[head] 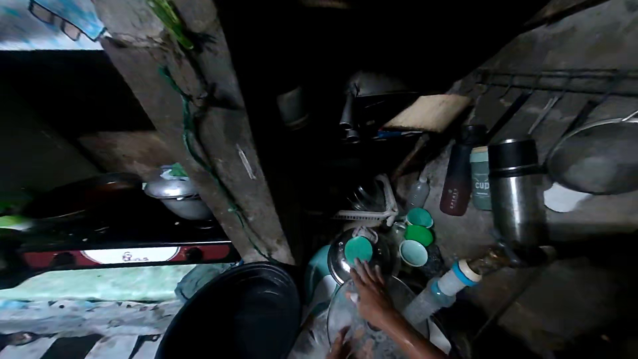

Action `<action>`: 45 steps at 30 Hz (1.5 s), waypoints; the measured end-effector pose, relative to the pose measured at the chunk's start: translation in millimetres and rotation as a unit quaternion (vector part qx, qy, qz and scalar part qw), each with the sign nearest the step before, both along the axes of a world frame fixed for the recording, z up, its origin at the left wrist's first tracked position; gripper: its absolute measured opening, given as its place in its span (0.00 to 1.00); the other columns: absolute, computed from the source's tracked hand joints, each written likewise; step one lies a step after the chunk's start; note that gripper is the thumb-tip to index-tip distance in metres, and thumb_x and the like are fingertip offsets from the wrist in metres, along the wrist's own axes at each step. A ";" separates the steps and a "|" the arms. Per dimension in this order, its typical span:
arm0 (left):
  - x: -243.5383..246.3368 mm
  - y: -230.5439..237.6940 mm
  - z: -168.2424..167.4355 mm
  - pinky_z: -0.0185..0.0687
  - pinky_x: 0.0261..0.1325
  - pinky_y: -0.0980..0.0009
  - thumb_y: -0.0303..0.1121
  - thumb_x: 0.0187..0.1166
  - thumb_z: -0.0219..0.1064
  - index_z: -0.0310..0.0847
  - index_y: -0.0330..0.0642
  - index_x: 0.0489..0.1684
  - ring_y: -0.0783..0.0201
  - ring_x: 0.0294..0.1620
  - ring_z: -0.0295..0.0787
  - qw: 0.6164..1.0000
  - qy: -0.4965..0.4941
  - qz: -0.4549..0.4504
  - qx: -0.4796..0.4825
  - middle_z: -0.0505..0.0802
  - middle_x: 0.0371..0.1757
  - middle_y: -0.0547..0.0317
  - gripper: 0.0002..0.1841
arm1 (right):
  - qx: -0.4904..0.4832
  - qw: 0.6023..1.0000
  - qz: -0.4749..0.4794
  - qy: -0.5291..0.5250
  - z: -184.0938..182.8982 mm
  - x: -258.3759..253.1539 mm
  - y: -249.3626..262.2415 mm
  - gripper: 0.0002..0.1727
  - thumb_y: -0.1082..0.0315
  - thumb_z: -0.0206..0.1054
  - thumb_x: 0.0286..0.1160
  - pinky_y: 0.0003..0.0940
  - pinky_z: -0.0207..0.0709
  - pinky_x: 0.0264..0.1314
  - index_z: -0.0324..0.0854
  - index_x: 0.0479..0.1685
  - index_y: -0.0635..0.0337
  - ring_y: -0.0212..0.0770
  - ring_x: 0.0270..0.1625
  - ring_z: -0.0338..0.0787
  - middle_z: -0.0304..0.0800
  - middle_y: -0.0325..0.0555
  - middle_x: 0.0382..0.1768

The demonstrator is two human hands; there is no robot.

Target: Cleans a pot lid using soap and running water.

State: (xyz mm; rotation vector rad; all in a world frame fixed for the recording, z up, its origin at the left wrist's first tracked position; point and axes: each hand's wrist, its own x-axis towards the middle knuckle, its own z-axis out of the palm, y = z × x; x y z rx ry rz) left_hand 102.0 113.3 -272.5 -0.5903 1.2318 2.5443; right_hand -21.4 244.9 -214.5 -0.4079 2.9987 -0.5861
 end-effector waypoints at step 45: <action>-20.6 42.3 29.7 0.51 0.88 0.41 0.44 0.91 0.56 0.43 0.38 0.95 0.42 0.92 0.51 0.975 0.020 -0.022 -0.222 0.54 0.93 0.38 0.37 | -0.536 0.805 -0.253 0.020 38.5 104.5 84.6 0.20 0.77 0.47 0.86 0.43 0.93 0.54 0.70 0.72 0.76 0.47 0.50 0.97 0.91 0.62 0.55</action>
